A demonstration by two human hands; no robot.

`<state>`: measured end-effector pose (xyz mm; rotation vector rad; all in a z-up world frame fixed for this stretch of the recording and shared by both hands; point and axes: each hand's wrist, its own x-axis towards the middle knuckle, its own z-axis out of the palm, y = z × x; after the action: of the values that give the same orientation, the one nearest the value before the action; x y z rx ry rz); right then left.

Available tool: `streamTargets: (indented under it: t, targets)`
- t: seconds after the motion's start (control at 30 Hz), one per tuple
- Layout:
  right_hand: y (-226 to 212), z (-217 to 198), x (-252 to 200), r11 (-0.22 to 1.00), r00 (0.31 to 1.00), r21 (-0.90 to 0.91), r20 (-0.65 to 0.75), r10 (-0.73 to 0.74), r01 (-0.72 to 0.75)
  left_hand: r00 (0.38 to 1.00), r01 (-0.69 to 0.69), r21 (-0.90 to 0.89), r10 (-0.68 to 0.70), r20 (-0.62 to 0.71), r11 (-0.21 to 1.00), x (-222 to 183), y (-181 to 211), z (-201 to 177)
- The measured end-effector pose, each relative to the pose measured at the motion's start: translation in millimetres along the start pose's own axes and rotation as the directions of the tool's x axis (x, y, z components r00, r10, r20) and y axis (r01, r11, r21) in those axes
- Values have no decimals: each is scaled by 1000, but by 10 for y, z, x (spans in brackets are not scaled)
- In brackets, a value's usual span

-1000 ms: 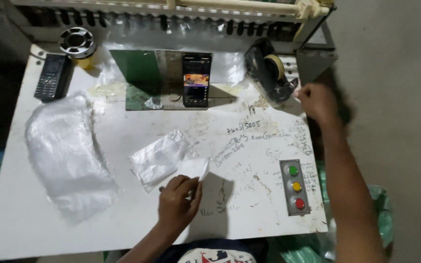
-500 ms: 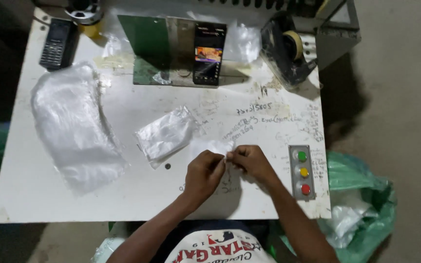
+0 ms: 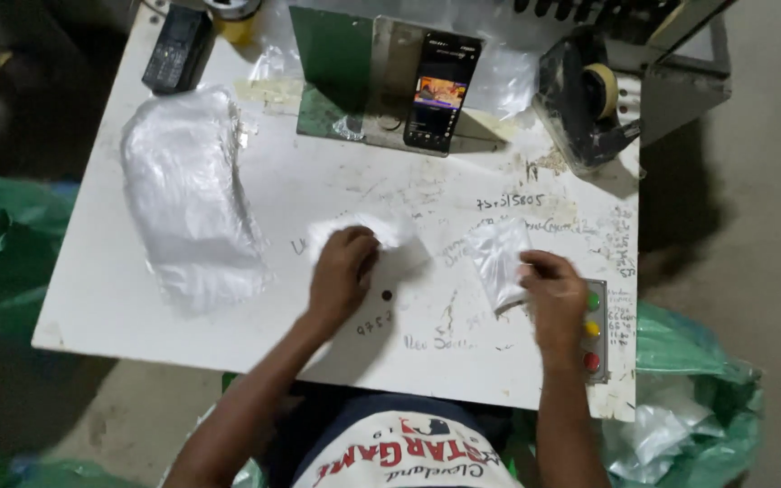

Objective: Inspecting and handling small plastic bags at a factory workbench.

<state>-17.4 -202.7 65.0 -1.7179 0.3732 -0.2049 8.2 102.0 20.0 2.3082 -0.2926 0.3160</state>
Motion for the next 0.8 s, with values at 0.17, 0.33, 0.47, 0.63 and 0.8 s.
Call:
streamTargets:
  t: [0.17, 0.33, 0.47, 0.63, 0.8]
  targets:
    - [84, 422, -373, 975, 822, -16, 536, 194, -220, 862, 487, -829, -305, 405, 274, -324, 600, -20]
    - [-181, 512, -589, 959, 767, -238, 583, 268, -154, 694, 694, -620, -572, 438, 366, -683, 610, -171]
    - [6, 526, -510, 844, 890, -424, 437, -127, 329, 977, 197, -161, -208, -54, 967, -756, 338, 36]
    - [69, 704, -356, 714, 729, -525, 684, 29, 464, 963, -132, 132, 96, 253, 982, -416, 230, 75]
    - [-142, 609, -439, 761, 645, -484, 756, 115, 432, 864, -186, 33, 147, 481, 982, -416, 308, -255]
